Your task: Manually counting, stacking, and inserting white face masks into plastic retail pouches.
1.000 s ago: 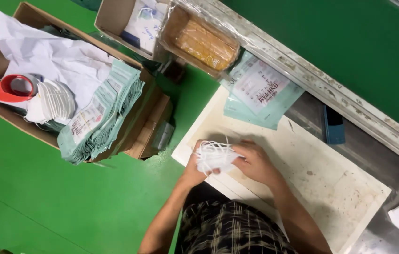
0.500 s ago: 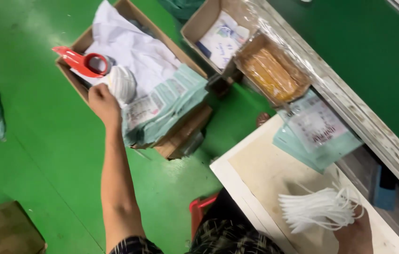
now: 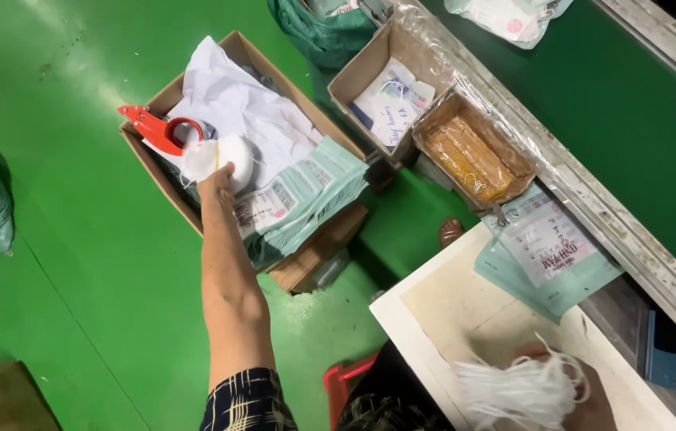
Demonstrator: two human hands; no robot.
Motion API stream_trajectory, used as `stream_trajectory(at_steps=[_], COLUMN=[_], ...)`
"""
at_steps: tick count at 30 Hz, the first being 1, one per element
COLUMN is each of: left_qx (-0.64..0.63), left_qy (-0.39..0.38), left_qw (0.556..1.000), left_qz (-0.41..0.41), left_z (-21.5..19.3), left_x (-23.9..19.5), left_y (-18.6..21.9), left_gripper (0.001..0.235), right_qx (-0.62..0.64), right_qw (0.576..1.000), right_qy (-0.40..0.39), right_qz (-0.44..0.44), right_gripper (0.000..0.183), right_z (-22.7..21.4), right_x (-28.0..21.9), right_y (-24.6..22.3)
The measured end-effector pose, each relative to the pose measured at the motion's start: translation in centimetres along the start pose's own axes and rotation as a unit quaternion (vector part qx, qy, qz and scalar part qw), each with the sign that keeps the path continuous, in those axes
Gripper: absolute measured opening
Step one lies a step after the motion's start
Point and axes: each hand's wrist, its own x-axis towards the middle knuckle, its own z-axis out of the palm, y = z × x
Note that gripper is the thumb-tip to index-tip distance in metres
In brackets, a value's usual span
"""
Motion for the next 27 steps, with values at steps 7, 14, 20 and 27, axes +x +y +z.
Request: stream_trajectory(at_steps=[7,14,20,27], left_qx=[0.251,0.356,0.464,0.550], left_qy=[-0.117,-0.513,-0.590,-0.616], left_qw=[0.892,0.728,0.576,0.423], left_qz=[0.358,0.283,0.324,0.374], left_z=[-1.2,-0.9,-0.5,1.3], left_x=[-25.0,-46.7,-49.4,-54.7], left_y=[11.2,10.1,3.8,3.4], left_gripper=[0.039,0.049,0.031,0.110], right_qx=[-0.192,-0.369,-0.499,-0.403], right_qw=[0.973,0.902,0.852,0.906], right_qy=[-0.120,-0.173,-0.102,-0.124], right_qz=[-0.041,-0.142,-0.120,0.035], right_gripper=[0.026,0.013,0.018,0.014], right_z=[9.2,17.2,17.6,14.5], right_x=[21.8,27.8,23.6,19.1], right_y=[-15.5,-20.3,-16.9,-15.0])
